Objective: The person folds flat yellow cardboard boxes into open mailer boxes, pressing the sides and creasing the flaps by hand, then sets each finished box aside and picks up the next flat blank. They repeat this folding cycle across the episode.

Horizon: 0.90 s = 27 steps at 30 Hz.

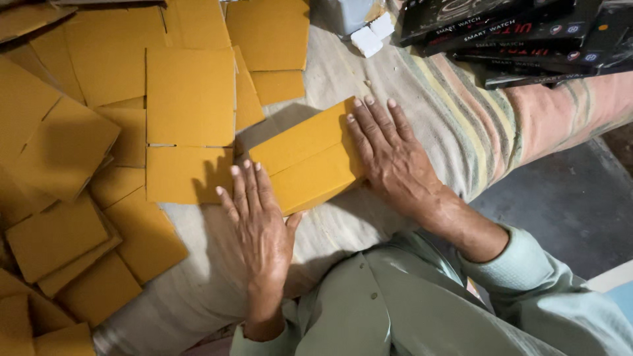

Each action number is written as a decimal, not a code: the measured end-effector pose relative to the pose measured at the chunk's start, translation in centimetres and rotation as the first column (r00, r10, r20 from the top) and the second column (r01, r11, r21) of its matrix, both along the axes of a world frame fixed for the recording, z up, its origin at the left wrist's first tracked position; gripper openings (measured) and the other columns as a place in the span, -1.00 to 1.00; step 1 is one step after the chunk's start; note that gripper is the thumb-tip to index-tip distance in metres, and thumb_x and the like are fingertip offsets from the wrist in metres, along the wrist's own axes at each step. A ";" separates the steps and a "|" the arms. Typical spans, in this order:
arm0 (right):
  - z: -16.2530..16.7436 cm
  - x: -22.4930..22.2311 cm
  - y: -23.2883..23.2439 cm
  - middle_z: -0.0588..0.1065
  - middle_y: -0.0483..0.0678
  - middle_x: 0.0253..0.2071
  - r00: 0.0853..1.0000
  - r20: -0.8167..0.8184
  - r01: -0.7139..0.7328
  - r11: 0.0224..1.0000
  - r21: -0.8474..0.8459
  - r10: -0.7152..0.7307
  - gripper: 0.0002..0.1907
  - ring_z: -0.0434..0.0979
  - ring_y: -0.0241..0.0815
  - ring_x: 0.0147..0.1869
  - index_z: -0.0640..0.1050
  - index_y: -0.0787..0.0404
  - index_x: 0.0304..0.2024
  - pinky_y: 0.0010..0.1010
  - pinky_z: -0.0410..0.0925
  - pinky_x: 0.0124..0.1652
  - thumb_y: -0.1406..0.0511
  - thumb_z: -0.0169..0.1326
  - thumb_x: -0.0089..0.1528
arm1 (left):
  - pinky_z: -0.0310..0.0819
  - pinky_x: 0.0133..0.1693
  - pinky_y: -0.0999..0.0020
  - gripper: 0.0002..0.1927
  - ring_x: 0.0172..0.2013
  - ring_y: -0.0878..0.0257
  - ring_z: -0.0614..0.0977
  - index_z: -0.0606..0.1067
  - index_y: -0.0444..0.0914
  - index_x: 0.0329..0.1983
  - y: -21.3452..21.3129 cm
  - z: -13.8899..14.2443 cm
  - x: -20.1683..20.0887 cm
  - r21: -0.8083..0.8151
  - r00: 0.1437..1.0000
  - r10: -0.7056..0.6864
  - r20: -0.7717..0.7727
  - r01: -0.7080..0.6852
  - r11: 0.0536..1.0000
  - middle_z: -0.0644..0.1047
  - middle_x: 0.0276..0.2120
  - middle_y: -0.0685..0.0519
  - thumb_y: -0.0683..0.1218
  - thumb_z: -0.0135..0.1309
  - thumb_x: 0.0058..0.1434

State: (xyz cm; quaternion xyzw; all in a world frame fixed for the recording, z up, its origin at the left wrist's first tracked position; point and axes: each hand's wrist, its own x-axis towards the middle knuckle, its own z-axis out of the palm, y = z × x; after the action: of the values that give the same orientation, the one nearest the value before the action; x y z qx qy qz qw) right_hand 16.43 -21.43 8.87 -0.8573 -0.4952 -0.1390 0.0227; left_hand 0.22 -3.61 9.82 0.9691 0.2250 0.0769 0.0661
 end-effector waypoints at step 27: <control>-1.0 -1.6 3.1 0.20 0.28 0.48 0.935 -0.214 -0.215 0.932 0.292 0.283 -0.30 0.07 0.15 0.59 0.31 0.44 0.38 -0.03 -0.07 0.49 0.07 -0.04 0.35 | -0.26 0.48 -0.12 -0.39 0.51 -0.11 0.10 0.24 -0.46 0.44 -0.2 -2.5 1.8 -0.021 0.949 -0.222 0.223 0.233 0.972 0.19 0.47 -0.28 0.05 -0.20 0.48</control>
State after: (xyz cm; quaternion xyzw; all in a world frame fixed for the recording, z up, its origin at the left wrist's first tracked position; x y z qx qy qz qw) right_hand 14.87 -18.30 7.87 -0.7867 -0.5709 -0.0891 0.2173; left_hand 2.07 -3.79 7.33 0.9723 0.1049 0.1699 0.1218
